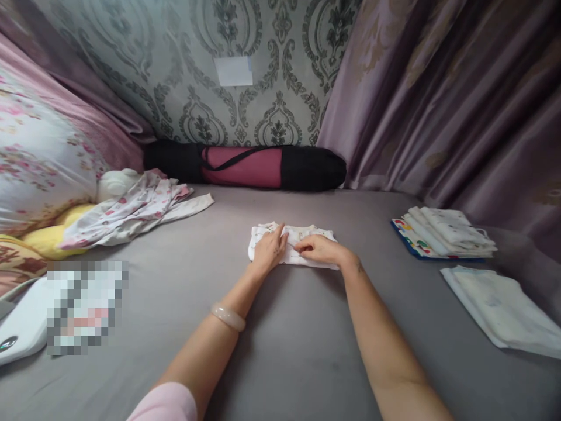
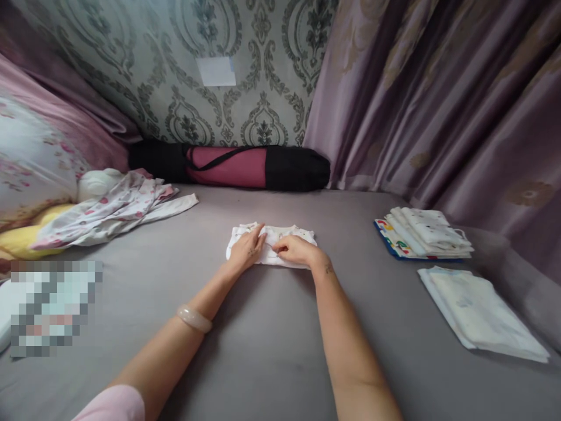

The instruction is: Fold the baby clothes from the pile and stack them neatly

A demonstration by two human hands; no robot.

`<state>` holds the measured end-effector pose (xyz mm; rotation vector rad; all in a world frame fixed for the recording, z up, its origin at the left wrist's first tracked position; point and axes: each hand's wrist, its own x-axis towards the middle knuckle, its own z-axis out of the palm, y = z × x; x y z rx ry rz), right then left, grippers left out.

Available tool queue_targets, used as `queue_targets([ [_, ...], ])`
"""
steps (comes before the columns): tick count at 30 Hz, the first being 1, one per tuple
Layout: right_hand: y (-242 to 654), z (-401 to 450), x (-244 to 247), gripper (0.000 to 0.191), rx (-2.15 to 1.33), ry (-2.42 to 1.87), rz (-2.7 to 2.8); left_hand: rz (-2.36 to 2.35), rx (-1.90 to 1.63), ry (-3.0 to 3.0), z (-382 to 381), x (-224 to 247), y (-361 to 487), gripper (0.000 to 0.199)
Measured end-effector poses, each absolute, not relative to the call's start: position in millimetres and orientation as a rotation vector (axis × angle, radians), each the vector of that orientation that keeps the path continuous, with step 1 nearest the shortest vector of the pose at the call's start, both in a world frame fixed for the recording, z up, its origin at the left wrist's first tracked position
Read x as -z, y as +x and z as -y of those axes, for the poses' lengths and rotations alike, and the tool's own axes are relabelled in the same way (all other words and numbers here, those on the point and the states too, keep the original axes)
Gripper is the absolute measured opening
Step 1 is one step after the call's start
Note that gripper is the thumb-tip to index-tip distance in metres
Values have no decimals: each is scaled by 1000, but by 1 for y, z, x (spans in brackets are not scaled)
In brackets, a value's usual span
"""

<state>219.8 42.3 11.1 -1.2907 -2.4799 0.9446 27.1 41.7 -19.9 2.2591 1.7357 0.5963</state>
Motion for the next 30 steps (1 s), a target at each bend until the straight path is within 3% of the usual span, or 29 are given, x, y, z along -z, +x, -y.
queue_targets([
  [4, 223, -42, -15, 21, -910, -1345, 2445, -1874, -415, 2247, -45, 10, 43, 41],
  [12, 219, -48, -1, 30, -288, -1762, 2160, -1972, -452, 2337, -48, 21, 49, 37],
  [17, 218, -47, 2, 40, -244, -1901, 2236, -1797, -622, 2435, -55, 35, 45, 38],
  [25, 215, -45, -4, 37, -309, -1936, 2229, -1678, -673, 2339, -66, 40, 43, 47],
  [30, 214, -46, -2, 25, -360, -1864, 2142, -1641, -756, 2217, -62, 30, 41, 32],
])
